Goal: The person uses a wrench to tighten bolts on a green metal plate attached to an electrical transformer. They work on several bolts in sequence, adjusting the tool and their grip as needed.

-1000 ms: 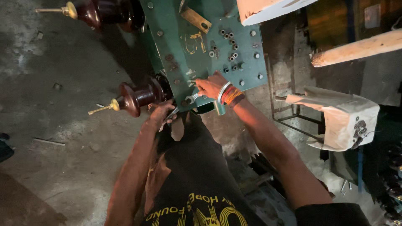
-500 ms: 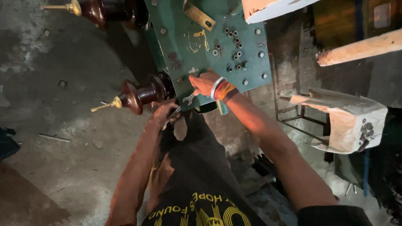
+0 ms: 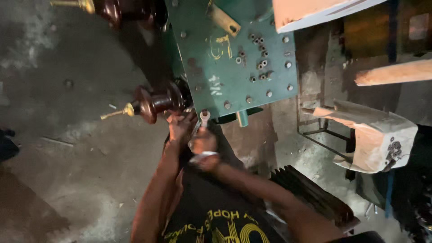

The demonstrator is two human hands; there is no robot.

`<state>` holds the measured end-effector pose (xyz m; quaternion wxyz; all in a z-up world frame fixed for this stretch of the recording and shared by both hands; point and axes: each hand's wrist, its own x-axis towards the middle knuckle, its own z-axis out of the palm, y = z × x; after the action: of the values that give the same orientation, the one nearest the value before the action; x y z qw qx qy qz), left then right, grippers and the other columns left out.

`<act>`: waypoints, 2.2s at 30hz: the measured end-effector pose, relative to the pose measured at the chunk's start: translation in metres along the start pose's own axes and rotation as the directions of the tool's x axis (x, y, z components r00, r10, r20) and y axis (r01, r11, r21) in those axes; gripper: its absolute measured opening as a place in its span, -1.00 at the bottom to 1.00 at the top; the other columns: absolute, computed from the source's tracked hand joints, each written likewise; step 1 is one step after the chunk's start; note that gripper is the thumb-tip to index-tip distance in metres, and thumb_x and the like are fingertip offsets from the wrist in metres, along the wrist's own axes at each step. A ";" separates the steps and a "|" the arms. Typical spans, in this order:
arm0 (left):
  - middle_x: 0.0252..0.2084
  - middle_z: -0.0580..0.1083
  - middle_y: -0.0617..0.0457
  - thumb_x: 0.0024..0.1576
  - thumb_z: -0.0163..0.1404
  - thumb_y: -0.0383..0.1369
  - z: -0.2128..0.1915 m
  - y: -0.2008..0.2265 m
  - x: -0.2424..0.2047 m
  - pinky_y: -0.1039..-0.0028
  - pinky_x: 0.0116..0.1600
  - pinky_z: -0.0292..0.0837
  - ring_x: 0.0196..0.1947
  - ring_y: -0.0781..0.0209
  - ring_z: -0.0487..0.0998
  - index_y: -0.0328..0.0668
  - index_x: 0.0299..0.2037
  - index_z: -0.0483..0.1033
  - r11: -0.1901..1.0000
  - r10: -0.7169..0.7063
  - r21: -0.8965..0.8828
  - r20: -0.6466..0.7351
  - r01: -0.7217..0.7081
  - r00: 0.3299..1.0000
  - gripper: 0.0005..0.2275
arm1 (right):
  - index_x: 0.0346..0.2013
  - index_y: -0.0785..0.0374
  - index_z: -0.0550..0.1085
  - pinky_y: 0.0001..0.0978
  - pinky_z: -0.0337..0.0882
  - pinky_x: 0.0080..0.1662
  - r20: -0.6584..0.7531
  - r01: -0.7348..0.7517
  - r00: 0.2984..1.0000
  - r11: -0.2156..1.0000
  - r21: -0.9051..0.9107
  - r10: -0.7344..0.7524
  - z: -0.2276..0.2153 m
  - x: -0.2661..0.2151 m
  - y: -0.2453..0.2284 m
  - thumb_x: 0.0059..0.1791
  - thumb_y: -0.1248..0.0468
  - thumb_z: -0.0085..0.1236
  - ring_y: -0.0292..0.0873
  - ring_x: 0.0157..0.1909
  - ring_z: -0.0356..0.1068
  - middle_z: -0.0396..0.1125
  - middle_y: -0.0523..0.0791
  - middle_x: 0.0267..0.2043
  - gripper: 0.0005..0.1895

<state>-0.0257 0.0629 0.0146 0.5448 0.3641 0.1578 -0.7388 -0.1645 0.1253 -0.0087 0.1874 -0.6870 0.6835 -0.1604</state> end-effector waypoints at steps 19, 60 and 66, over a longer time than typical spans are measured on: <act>-0.46 0.50 -0.09 0.15 -0.09 -0.27 -0.013 0.045 0.076 0.50 -0.59 0.38 -0.61 0.18 0.46 -0.30 0.00 0.45 0.696 -0.409 0.678 0.103 0.236 0.907 -0.70 | 0.03 0.00 0.50 -0.04 0.39 -0.23 0.487 0.391 0.816 0.918 -0.069 -0.311 -0.167 0.166 0.052 0.05 0.08 0.10 0.14 -0.35 0.44 0.46 0.02 -0.38 -0.72; -0.07 0.54 -0.10 0.18 -0.12 -0.20 -0.032 0.005 0.050 0.26 -0.02 0.49 -0.16 0.03 0.60 -0.31 0.22 0.39 0.926 -0.240 0.340 0.201 0.162 0.950 -0.55 | -0.21 0.26 0.43 -0.17 0.36 -0.48 0.769 -0.810 0.574 0.332 0.483 0.282 -0.068 0.024 0.015 0.14 -0.16 -0.11 -0.02 -0.57 0.37 0.32 0.00 -0.57 -0.49; -0.10 0.54 -0.01 0.28 -0.09 -0.27 0.012 0.017 0.022 0.36 -0.14 0.49 -0.23 0.18 0.56 -0.32 0.23 0.38 0.846 -0.117 0.532 0.221 -0.020 0.968 -0.63 | -0.30 0.30 0.52 -0.25 0.38 -0.25 0.700 -0.167 0.682 0.887 0.431 -0.211 -0.143 0.126 0.072 0.24 -0.11 -0.13 -0.16 -0.37 0.37 0.40 -0.09 -0.44 -0.44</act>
<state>-0.0171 0.0342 0.0098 0.4191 0.4022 -0.1116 -0.8063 -0.2942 -0.0060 0.0776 0.5995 -0.6365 0.4841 -0.0331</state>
